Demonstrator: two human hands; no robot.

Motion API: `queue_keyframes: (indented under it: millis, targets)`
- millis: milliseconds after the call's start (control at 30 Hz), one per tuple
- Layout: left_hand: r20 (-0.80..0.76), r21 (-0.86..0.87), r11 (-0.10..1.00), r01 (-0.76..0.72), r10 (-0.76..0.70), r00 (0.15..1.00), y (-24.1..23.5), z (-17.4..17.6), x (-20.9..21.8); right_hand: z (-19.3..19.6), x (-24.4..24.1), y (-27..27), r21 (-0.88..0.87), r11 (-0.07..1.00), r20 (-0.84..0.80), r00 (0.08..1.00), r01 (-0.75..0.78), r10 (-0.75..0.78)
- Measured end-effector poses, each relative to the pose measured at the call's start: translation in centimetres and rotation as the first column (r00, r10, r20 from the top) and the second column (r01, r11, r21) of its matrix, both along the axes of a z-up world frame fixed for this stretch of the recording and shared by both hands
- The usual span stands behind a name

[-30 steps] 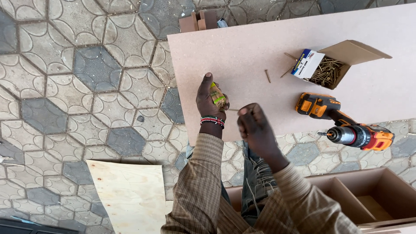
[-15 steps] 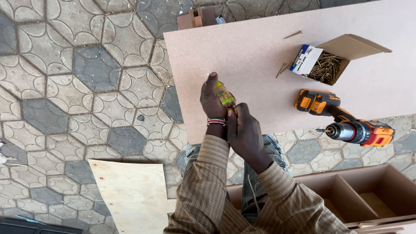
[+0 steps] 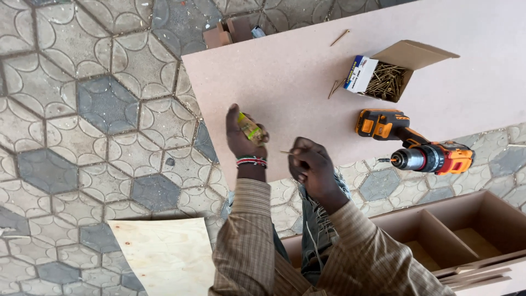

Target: The person assembles a wooden cabinet by positioning panels, retrieving screws, and using a cordless drill to fasten them. They align a side panel to the base, insert screws, and drive them in with the drill, repeating the process for multiple joints.

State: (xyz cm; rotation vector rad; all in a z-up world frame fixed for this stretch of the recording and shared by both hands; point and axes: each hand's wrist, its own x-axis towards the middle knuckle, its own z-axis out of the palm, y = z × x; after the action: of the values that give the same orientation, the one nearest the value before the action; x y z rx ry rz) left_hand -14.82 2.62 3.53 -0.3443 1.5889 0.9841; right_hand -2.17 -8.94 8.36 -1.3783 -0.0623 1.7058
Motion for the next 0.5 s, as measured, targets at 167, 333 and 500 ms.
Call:
queue_keyframes:
  millis: [167, 333, 500]
  targets:
    - [-0.255, 0.095, 0.821, 0.562, -0.526, 0.811, 1.7, -1.7, 1.1, -2.7, 4.5, -2.8, 0.141, 0.960, -0.109, 0.968, 0.241, -0.227]
    - [-0.636, 0.004, 0.249, 0.969, -0.747, 0.194, 5.0, -5.5, 7.0, -8.4, 10.0, -4.9, 0.137, 0.903, -0.418, 0.850, 0.407, -0.320]
    - [-0.831, -0.273, 0.053, 0.961, -0.515, -0.208, 9.5, -6.9, 15.3, -8.9, 11.4, -4.0, 0.126, 0.944, -0.371, 0.897, 0.304, -0.239]
